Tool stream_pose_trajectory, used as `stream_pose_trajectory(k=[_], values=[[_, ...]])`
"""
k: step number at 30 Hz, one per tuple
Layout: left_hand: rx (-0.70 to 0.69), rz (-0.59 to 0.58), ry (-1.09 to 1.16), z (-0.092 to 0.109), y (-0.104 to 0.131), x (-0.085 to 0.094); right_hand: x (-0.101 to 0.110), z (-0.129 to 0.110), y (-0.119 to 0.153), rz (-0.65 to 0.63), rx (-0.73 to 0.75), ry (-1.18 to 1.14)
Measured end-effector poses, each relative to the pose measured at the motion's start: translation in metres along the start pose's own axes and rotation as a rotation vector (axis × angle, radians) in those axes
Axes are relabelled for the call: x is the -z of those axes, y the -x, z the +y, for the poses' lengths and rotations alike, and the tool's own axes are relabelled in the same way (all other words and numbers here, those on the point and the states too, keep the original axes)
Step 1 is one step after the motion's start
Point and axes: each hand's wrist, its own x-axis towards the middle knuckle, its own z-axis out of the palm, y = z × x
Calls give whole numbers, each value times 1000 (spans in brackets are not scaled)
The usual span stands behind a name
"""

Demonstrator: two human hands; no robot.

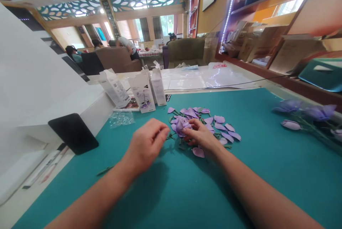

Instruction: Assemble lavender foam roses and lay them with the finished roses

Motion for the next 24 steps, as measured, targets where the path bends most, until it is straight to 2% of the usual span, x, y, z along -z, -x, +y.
stream_pose_trajectory(k=[2, 4, 8, 12, 17, 24], values=[[-126, -62, -112, 8, 12, -11, -2, 1, 1, 6, -5, 18], [-166, -87, -244, 8, 19, -23, -2, 2, 2, -3, -7, 22], [-107, -186, -459, 3, 20, -41, -3, 6, 0, -26, -12, 0], [-7, -267, -572, 3, 13, -48, -5, 9, -1, 2, -12, 27], [42, -276, -717, 0, 2, -54, -8, 12, -1, 26, 16, 63], [8, -195, -764, -12, -2, -59, -8, 16, -3, -1, 20, 65]])
